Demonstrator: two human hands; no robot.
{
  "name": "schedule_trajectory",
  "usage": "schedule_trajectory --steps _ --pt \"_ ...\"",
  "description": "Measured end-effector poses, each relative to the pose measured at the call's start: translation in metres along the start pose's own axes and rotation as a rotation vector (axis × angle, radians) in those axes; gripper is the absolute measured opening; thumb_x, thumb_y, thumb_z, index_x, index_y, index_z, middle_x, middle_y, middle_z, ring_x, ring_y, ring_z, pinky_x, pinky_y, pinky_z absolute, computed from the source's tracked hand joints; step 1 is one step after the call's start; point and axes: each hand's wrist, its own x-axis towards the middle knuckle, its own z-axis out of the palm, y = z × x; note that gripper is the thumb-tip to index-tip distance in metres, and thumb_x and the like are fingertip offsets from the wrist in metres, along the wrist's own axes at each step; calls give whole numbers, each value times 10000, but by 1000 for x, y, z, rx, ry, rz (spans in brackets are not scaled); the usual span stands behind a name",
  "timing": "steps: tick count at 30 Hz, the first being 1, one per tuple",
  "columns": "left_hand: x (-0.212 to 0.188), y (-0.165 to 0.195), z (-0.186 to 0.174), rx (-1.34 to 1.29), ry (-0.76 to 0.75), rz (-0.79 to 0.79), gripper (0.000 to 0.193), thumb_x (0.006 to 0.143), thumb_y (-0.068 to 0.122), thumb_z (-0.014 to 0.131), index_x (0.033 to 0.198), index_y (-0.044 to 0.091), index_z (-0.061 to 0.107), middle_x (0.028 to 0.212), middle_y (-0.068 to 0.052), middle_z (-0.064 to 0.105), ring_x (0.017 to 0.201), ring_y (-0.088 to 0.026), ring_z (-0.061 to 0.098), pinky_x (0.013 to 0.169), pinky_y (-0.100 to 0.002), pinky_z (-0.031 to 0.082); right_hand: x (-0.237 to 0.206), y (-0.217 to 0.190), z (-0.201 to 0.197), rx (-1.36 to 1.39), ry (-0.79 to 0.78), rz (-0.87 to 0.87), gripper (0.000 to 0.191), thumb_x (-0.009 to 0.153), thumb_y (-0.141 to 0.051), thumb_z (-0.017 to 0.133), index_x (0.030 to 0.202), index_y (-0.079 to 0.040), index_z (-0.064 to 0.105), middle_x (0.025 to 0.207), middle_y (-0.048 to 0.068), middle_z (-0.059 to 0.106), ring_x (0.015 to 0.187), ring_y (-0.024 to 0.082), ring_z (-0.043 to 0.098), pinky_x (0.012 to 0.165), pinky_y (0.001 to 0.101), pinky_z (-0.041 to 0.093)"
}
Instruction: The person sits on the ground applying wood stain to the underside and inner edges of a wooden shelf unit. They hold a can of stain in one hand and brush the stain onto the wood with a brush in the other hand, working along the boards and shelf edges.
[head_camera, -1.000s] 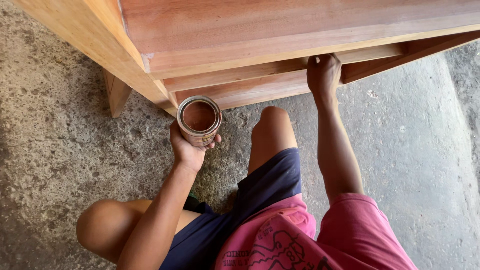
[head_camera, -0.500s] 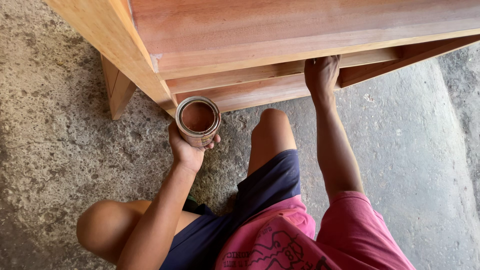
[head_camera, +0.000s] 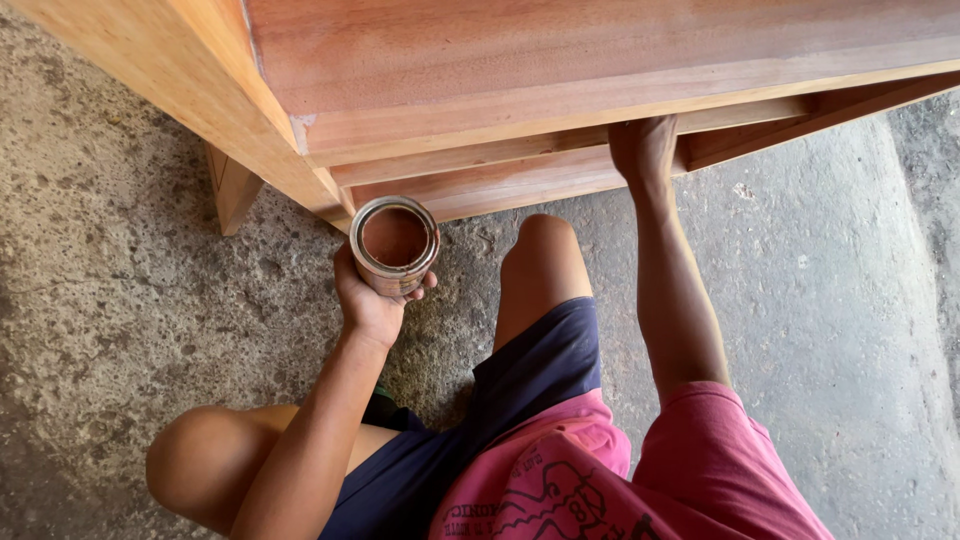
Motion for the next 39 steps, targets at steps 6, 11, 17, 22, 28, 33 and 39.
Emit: schedule_trajectory --steps 6,11,17,22,28,33,39 --pt "0 3 -5 -40 30 -15 616 1018 471 197 1137 54 634 864 -111 730 579 -257 673 412 -315 461 1 4 -3 -43 -7 -58 223 965 -90 596 1098 82 643 1063 301 647 985 471 578 902 574 455" --pt "-2 4 -5 -38 4 5 621 1020 469 200 1139 43 635 878 -117 734 585 -257 671 417 -314 460 5 0 -14 -47 -63 -8 197 981 -70 564 1091 71 649 1065 283 655 999 454 585 937 574 459" --pt "-5 1 -10 -12 -15 37 626 1030 475 203 1130 34 637 857 -121 718 586 -260 670 420 -319 460 7 -3 -5 38 100 -228 286 901 -44 595 1092 168 570 1059 320 605 1002 430 573 920 551 458" --pt "-5 1 -11 -31 -2 12 625 1027 478 203 1129 43 640 858 -115 724 588 -253 670 423 -313 457 13 8 -5 14 -32 -108 91 927 38 540 987 45 608 929 234 646 919 374 603 891 536 506" --pt "-4 2 -8 -21 -5 8 616 1028 475 206 1134 48 636 855 -110 726 584 -251 672 419 -313 457 20 12 -15 122 -158 7 108 967 -2 572 887 7 644 827 199 678 747 366 626 697 502 502" --pt "-4 0 -7 66 23 53 657 1037 479 162 1135 35 637 828 -134 721 572 -244 674 399 -316 473 2 -20 -51 292 -145 -210 106 1036 -40 634 1042 59 672 923 217 696 811 387 666 686 470 536" --pt "-2 -5 -14 61 -40 53 686 1050 477 155 1135 5 644 816 -154 729 559 -234 680 390 -295 499 -11 -103 -152 384 -394 -116 179 1019 -34 667 1181 12 724 972 160 746 671 195 708 605 343 556"
